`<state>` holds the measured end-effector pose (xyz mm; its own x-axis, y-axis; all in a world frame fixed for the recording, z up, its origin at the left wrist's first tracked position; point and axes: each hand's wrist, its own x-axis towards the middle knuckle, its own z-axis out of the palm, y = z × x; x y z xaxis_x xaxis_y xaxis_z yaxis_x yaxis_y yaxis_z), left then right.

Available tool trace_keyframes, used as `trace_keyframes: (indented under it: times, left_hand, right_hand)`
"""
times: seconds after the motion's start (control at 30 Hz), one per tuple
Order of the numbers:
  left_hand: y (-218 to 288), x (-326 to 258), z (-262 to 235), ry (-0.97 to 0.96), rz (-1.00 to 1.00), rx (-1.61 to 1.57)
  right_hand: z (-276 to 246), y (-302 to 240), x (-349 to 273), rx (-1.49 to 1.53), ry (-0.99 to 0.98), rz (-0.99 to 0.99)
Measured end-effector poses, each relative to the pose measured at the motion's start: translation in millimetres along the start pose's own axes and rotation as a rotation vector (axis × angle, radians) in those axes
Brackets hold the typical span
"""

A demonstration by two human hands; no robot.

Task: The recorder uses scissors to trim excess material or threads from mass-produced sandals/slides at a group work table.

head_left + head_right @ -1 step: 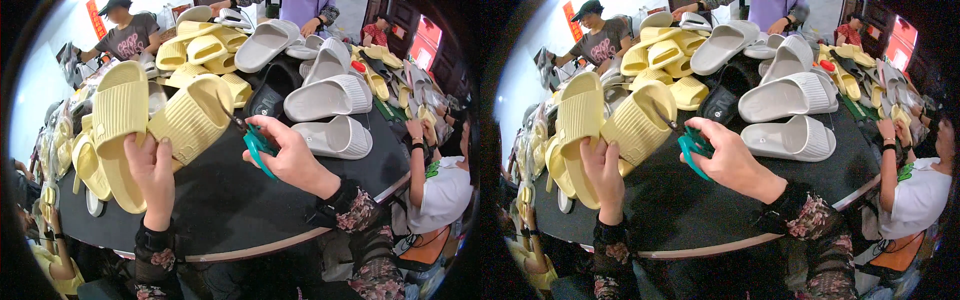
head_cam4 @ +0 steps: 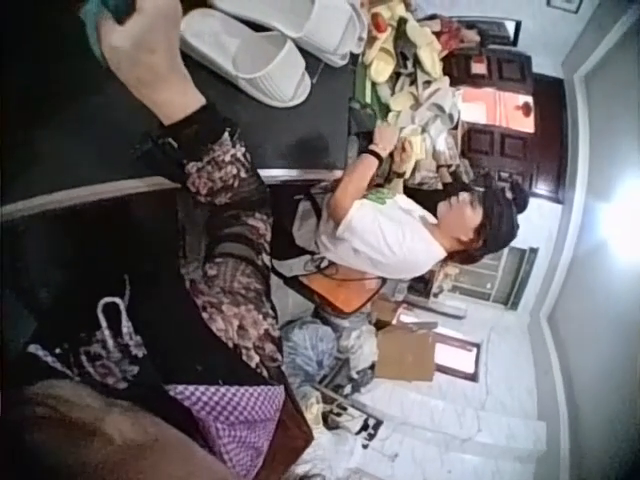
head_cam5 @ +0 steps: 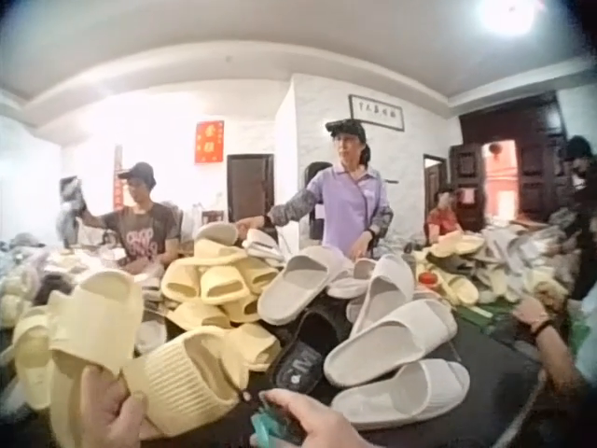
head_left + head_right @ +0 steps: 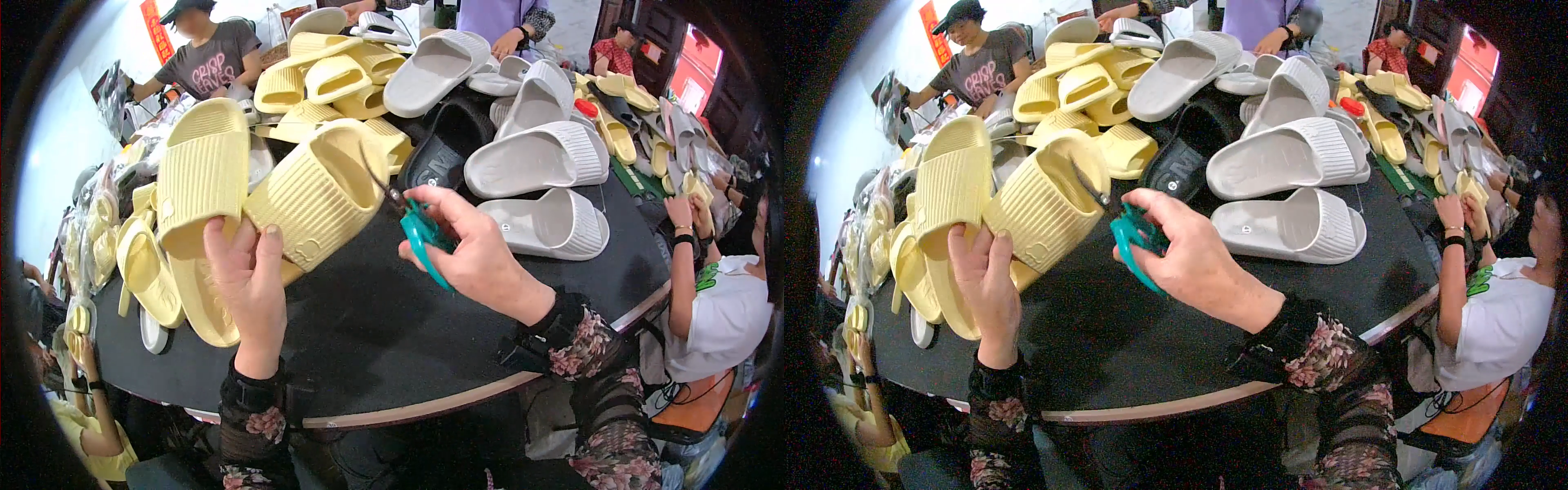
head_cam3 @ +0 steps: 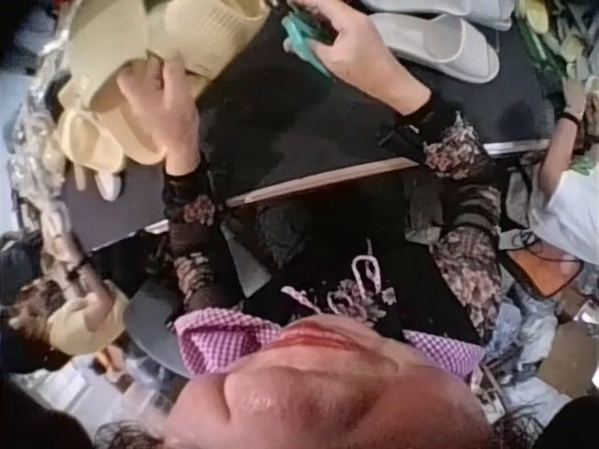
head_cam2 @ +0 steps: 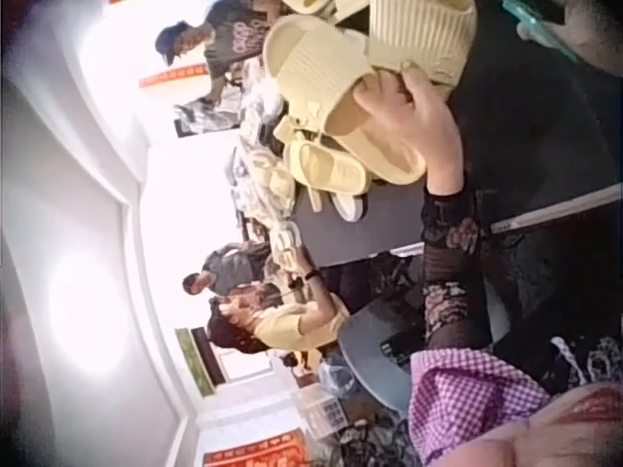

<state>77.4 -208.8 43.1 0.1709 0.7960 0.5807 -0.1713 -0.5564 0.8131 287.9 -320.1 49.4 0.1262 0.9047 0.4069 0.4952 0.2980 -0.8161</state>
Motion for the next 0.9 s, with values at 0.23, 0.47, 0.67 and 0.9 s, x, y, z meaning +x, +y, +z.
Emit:
trace_keyframes:
  times: [0.23, 0.47, 0.67, 0.9]
  left_hand:
    - [8, -11, 17, -0.074, -0.105, -0.099]
    - [9, -10, 9, -0.206, -0.263, -0.383]
    - [9, -10, 15, -0.297, -0.422, -0.455]
    - [17, -14, 23, -0.312, -0.345, -0.281]
  right_hand:
    - [-5, 23, 7, 0.442, 0.245, 0.116]
    - [-11, 34, 5, 0.489, 0.267, 0.176]
    - [-14, 37, 3, 0.542, 0.24, 0.194]
    - [-9, 42, 6, 0.467, 0.252, 0.16]
